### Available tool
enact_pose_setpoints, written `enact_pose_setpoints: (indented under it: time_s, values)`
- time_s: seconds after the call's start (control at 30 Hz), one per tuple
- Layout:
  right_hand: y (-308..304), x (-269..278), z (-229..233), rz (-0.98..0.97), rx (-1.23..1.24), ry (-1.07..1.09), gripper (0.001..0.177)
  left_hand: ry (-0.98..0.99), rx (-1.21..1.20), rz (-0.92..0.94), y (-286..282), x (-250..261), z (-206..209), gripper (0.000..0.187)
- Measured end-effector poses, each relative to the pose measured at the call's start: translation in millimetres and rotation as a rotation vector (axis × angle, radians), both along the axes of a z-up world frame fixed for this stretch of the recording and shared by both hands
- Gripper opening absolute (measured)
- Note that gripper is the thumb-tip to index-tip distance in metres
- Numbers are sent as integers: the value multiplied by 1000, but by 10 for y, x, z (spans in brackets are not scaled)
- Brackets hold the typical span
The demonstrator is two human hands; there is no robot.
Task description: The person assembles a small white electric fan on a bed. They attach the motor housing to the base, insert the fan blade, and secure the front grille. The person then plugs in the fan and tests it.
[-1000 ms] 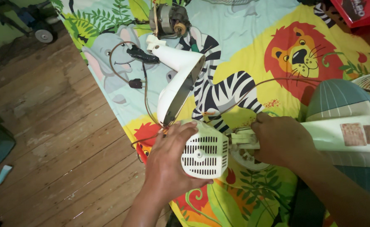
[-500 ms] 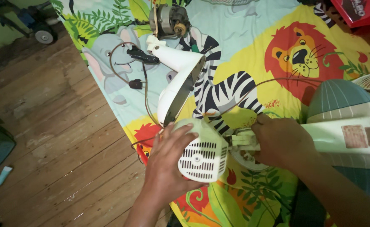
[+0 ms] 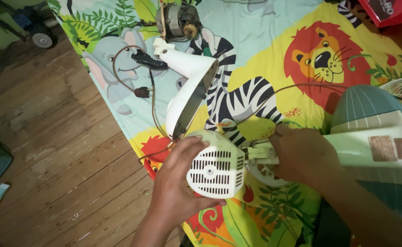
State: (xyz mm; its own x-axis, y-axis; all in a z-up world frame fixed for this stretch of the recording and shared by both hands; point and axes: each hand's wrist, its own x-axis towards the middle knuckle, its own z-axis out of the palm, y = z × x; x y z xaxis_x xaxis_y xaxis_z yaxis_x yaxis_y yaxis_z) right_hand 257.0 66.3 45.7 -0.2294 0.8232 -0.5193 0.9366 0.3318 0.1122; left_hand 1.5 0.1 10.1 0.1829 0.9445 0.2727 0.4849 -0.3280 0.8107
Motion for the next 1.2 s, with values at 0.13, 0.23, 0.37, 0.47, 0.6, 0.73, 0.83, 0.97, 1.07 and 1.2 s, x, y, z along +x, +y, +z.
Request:
enact_pose_setpoints:
  time_s: [0.13,0.23,0.37,0.47,0.6,0.73,0.83,0.97,1.07,1.2]
  values:
    - [4,-6,-7,-5,-12,-20,55,35,-25,45,31,51,8,105]
    - [12,10,-34,6,4,-9,53,96,-9,48,81,69,31,105]
    - [-12,57,-42,18,38,63,58,140,-86,18,82,144,92,101]
    - [-9,64,-29,-2,15,46,58,119,-166,28,77,147,117,101]
    - [-8,74,-17,3,35,85,61,98,-60,19,68,123,97,102]
    - [-6,71,-44,20,18,29,63,91,-44,64,27,100,48,102]
    - [4,36,-38,8,-23,-18,61,118,-107,60,38,132,45,100]
    - [2,41,-29,-6,12,22,62,77,-137,63,80,169,32,103]
    - [8,52,-50,15,1,10,63,58,-104,54,59,160,-22,104]
    - [-7,90,-93,-21,-8,43,60,53,-128,57,23,135,-105,110]
